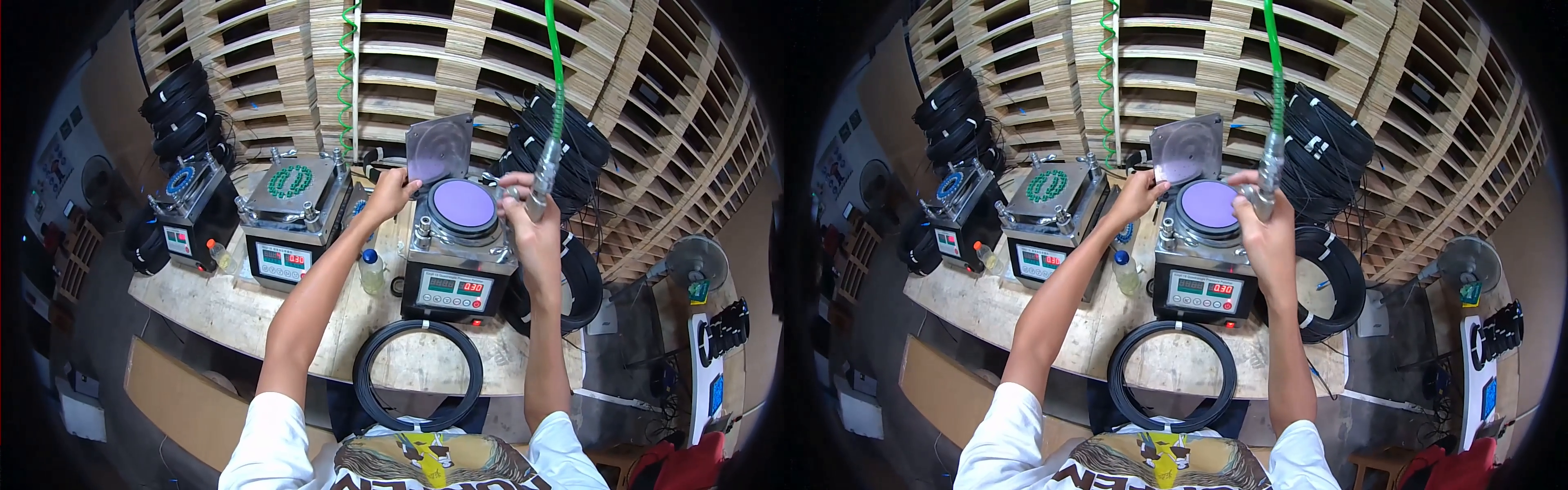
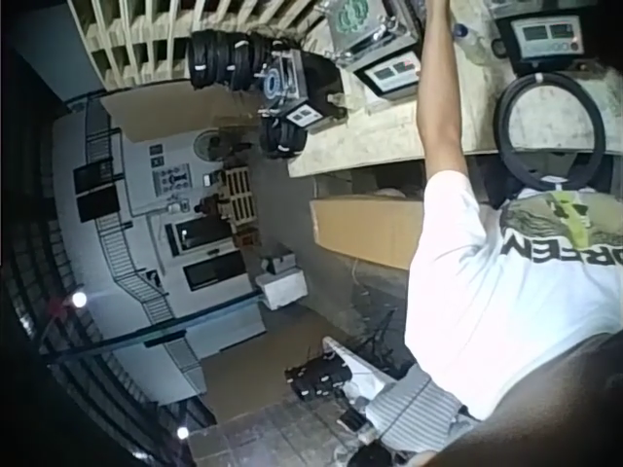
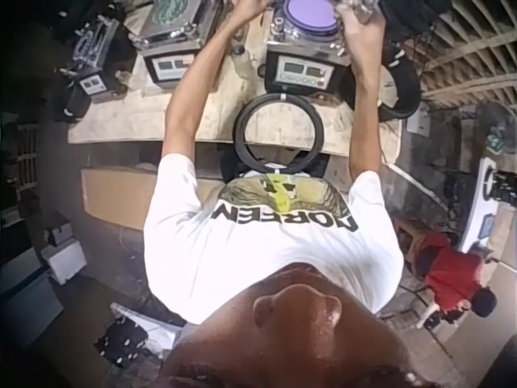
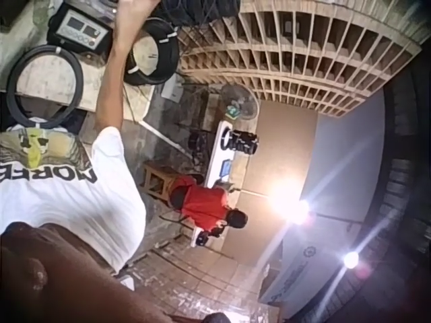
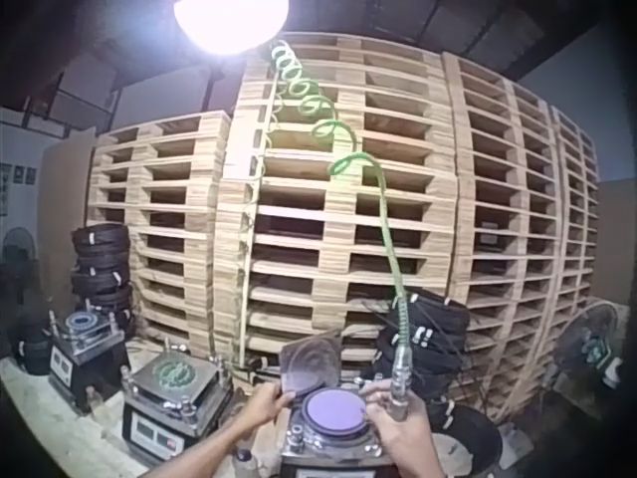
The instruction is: Polishing fiber optic cable connectors using industrial polishing machines.
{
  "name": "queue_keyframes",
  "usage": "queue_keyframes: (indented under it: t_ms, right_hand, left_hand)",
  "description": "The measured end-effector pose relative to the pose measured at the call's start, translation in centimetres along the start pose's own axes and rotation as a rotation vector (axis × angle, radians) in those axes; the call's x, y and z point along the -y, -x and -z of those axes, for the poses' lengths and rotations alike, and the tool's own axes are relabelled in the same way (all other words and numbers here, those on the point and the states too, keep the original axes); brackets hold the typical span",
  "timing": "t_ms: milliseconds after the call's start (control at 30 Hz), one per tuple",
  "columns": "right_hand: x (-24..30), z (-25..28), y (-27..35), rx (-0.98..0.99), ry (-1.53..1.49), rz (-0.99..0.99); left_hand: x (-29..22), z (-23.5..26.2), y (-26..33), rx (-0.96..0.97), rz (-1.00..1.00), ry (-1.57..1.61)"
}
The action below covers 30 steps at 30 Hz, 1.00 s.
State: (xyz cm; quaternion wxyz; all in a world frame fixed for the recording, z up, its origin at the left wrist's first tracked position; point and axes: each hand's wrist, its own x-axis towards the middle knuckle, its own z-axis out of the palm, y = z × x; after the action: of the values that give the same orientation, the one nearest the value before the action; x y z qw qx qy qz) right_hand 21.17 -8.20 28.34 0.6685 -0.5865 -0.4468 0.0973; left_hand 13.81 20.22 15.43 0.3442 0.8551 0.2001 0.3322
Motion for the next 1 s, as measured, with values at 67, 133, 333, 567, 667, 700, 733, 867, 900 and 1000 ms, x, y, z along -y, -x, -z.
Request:
queue_keyframes:
  t_ms: [67,133,333,567,667,700,733,867,900,1000]
  right_hand:
    - [1.1,-2.8,-1.1,-0.016,-0.141,0.048]
    - [1.3,-3.2,-2.7,0.013,-0.167,0.078]
    - [1.4,-4.5,-4.3,-0.026,-0.141,0.174]
    - [-1.3,-2.5,-6.0,-0.094,-0.093,0.198]
    - [-1.9,-1.1,-6.3,-0.095,-0.074,0.171]
    - [-2.0,-0.9,-6.2,-0.092,-0.035,0.166]
    - [-1.9,-0.6,-6.1,-0.078,-0.051,0.148]
    - [-1.7,0.7,-4.9,-0.044,-0.065,0.073]
    - [-1.7,0.9,-4.5,-0.044,-0.072,0.069]
    - [-1.1,3.3,-3.2,0.009,0.001,-0.045]
  left_hand:
    - [0.7,1.0,0.5,-0.019,0.016,-0.050]
    - [-0.6,0.8,0.3,-0.042,0.006,-0.079]
    - [-1.2,0.9,0.6,-0.045,-0.019,-0.065]
    - [-0.4,0.9,0.6,-0.076,-0.004,-0.022]
    - [-1.4,0.9,0.5,-0.051,0.012,-0.039]
    - [-1.5,1.1,0.6,-0.029,0.032,-0.050]
    - [-1.7,1.3,0.7,-0.006,0.052,-0.061]
    - [-2.0,1.0,1.4,-0.126,0.046,0.142]
    - [-1.7,1.1,2.0,-0.315,-0.077,0.056]
    - [-6.1,1.7,2.4,-0.474,-0.247,-0.121]
